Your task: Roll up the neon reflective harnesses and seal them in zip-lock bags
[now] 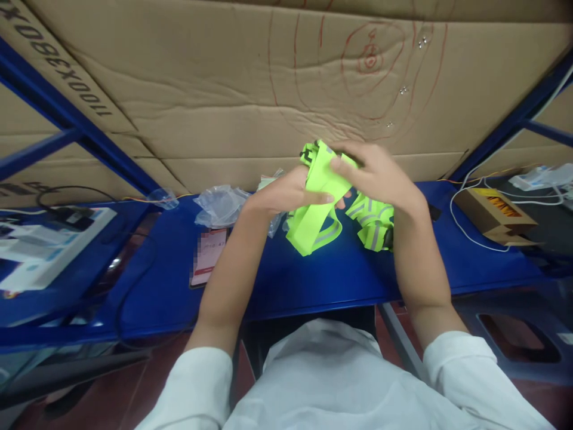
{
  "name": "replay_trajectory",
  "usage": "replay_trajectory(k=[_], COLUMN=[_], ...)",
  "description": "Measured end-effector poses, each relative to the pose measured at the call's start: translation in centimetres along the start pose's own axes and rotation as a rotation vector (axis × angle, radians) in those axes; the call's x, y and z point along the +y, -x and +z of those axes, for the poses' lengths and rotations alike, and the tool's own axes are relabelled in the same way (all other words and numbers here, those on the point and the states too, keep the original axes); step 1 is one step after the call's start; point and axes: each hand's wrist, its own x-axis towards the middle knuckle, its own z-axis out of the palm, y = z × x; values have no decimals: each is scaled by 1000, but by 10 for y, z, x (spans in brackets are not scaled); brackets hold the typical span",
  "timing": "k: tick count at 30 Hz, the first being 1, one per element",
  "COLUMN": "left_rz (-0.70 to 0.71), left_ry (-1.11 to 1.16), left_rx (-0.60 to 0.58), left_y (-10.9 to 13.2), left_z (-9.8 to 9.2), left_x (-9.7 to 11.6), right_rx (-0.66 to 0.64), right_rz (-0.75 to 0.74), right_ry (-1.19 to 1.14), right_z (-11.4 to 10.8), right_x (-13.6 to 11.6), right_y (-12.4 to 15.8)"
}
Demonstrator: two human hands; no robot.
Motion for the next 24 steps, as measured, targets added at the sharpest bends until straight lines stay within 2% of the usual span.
replay_trajectory(k=[2,5,10,13,16,20,24], left_rz=[33,25,-92,-158,-152,-116,-82], left_ry=[-16,-23,125,249,293,328,519], left_rx=[11,66,378,450,443,348,263], left_y=[-3,-7,-18,-23,-25,-26,-31], left_z=[2,6,15,18,23,34,47], left_x=[0,-4,-17,-22,-24,-26,-30], right_rx=[-54,-8,53,159,224,155,141], right_rz=[-27,-20,37,138,201,239,266], right_ry=[60,89,77,52,-25,-209,-427], right_z=[1,8,10,0,-11,-17,-14], right_x=[-5,1,18,21,18,13,11], right_y=[2,-1,-9,-9,-5,-1,-2])
